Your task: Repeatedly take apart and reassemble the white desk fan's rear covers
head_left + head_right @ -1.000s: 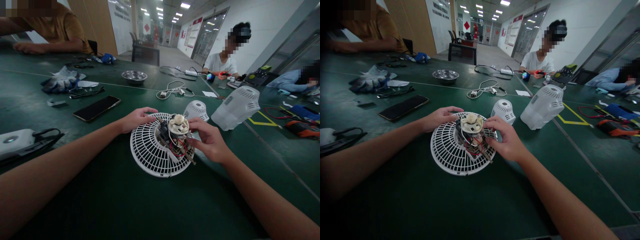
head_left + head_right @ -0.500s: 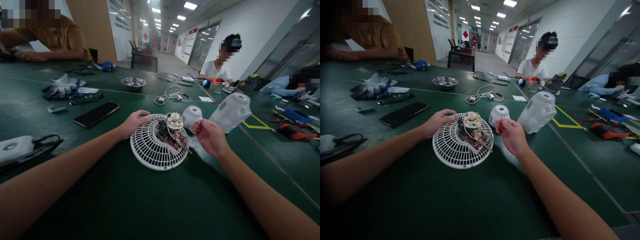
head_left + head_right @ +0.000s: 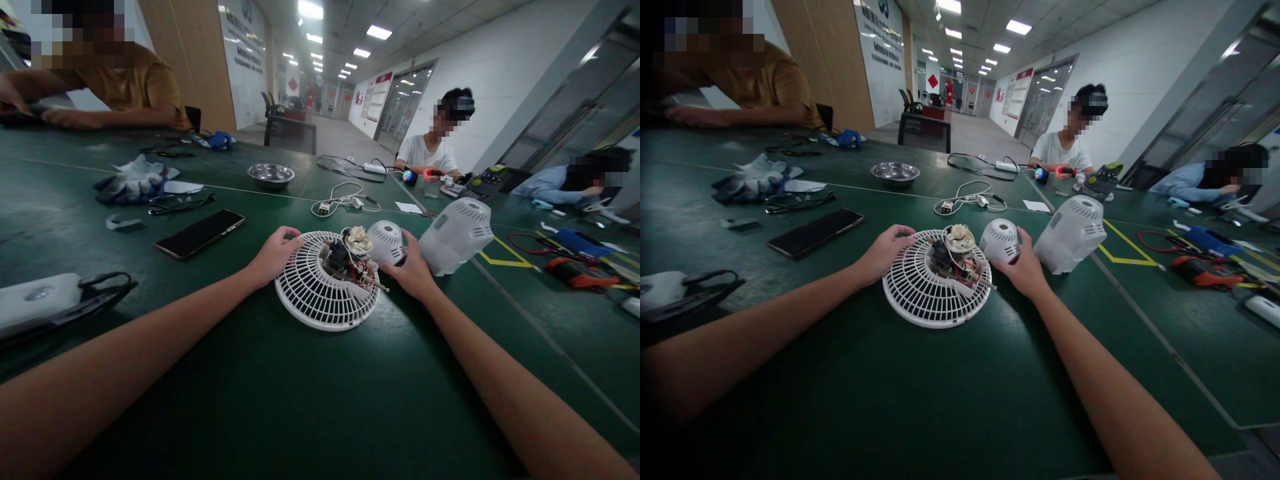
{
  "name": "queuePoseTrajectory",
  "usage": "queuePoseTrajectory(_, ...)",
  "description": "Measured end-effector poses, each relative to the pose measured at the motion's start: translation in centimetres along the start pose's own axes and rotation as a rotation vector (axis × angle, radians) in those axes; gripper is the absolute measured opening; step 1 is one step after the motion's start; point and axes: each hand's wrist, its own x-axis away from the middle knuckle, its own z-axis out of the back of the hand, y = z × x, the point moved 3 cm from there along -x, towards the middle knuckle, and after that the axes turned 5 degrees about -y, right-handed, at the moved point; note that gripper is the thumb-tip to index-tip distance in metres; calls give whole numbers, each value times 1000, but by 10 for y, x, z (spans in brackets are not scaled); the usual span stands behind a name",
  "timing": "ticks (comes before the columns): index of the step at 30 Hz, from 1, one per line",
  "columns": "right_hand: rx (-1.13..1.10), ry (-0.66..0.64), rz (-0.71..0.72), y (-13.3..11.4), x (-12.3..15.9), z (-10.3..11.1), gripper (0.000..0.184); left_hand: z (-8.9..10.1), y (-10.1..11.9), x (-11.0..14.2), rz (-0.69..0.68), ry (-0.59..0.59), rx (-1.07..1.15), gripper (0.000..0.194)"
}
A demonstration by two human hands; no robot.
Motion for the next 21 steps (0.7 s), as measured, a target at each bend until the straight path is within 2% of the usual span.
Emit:
queuePoseTrajectory(2, 4, -25, -19, 0, -1, -3, 103, 0, 0, 0, -9, -16, -11, 24)
queuePoseTrajectory(4, -72, 17, -90, 1, -2, -1, 102, 1, 0, 0, -18, -19, -16, 26)
queuePoseTrajectory(7, -452, 85, -252, -1, 0, 1, 85, 1, -1, -1, -24, -24, -17, 28)
queuePoseTrajectory(9, -761, 25, -330, -12, 4, -1, 64, 1, -2, -2, -26, -28, -22, 29)
queuePoseTrajectory(11, -953, -123, -326, -32, 12, -6, 57, 2, -3, -4, -29, -26, -28, 29)
queuePoseTrajectory(13, -991, -150, -274, -53, 21, -9, 55, 2, -4, -5, -34, -26, -37, 28)
queuePoseTrajectory(16, -933, -87, -149, -76, 34, -14, 55, 2, -6, -5, -51, -20, -71, 27)
queuePoseTrajectory(18, -843, -80, -47, -86, 41, -17, 67, 2, -6, -5, -72, -9, -109, 29)
queuePoseTrajectory(21, -684, -147, 62, -94, 49, -18, 89, 3, -4, -3, -115, 2, -204, 33)
